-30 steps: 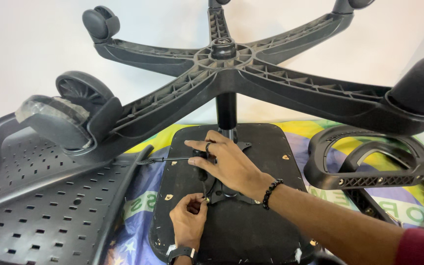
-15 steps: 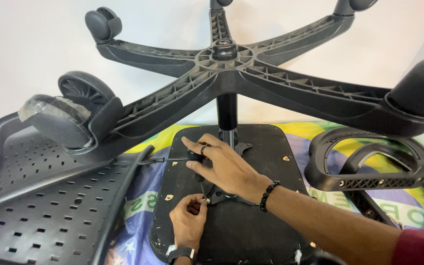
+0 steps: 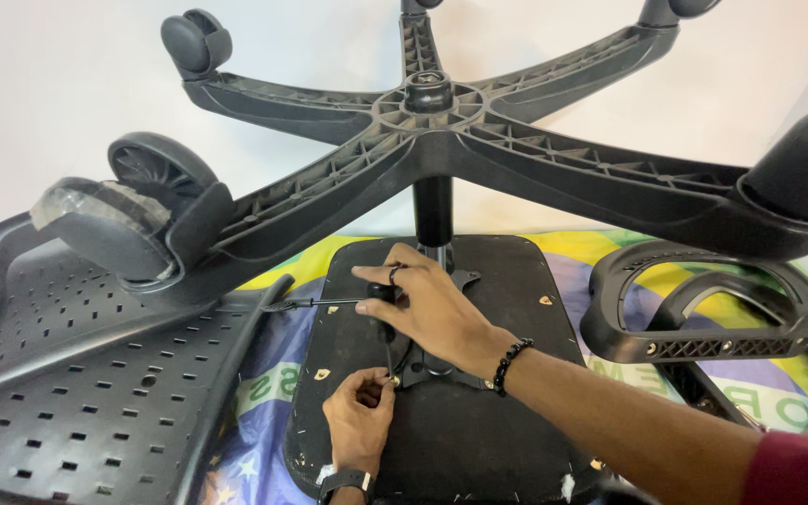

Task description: The person works on a disassembled office chair laid on a bed. They align the metal seat-mounting plate under the gas lift mechanism, use a screwdriver and hex keys to loosen and tighten screws, and reposition the base and seat plate while handling armrest and backrest parts nearby.

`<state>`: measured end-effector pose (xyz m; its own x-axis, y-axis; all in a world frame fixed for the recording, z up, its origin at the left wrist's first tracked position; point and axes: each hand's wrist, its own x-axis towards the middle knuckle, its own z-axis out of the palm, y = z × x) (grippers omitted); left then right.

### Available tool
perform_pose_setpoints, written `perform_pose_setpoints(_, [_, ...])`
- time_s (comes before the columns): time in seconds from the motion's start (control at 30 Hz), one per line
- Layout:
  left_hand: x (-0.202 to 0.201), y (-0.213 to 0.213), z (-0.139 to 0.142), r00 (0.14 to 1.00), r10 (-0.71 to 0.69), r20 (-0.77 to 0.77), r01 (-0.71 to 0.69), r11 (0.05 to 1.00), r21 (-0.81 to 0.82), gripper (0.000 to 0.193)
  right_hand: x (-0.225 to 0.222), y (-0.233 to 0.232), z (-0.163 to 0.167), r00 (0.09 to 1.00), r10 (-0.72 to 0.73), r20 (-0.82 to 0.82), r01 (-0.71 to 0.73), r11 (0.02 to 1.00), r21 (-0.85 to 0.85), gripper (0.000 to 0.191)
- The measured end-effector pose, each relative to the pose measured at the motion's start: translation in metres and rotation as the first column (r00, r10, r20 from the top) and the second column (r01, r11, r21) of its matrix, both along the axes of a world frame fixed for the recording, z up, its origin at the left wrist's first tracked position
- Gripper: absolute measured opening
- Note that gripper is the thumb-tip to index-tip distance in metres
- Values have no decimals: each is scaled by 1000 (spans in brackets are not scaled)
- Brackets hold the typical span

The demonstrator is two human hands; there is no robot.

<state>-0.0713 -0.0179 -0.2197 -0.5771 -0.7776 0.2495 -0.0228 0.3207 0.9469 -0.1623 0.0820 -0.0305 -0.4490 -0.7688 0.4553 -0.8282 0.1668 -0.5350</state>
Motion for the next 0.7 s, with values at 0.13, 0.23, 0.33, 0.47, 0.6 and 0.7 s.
perform_pose_setpoints(0.13, [0,1,2,1000,-8,-16,7,999,-41,17,2,5,-4,970,140,-198,-155,986,-60,53])
perform_pose_setpoints(0.23, [0,1,5,1000,-3,26,3,1000,-2,16,-2,3,-4,936,151,-319,-191,977,-99,53])
perform_pose_setpoints(0.33, [2,2,7,999,-11,38,11,1000,13,18,-4,-1,-3,996,75,-42,-72,995,76,54])
perform_pose_setpoints(0.47, [4,1,9,999,-23,50,23,1000,0,17,-1,-4,-6,995,-29,-92,40,992,122,54])
perform_pose_setpoints(0.6, [2,1,10,999,-33,33,32,999,27,16,0,0,-11,980,148,-137,-168,974,-155,48])
perform_pose_setpoints(0.7, [3,2,10,1000,-24,17,24,999,28,17,-4,2,-8,968,252,-7,-249,953,-170,50])
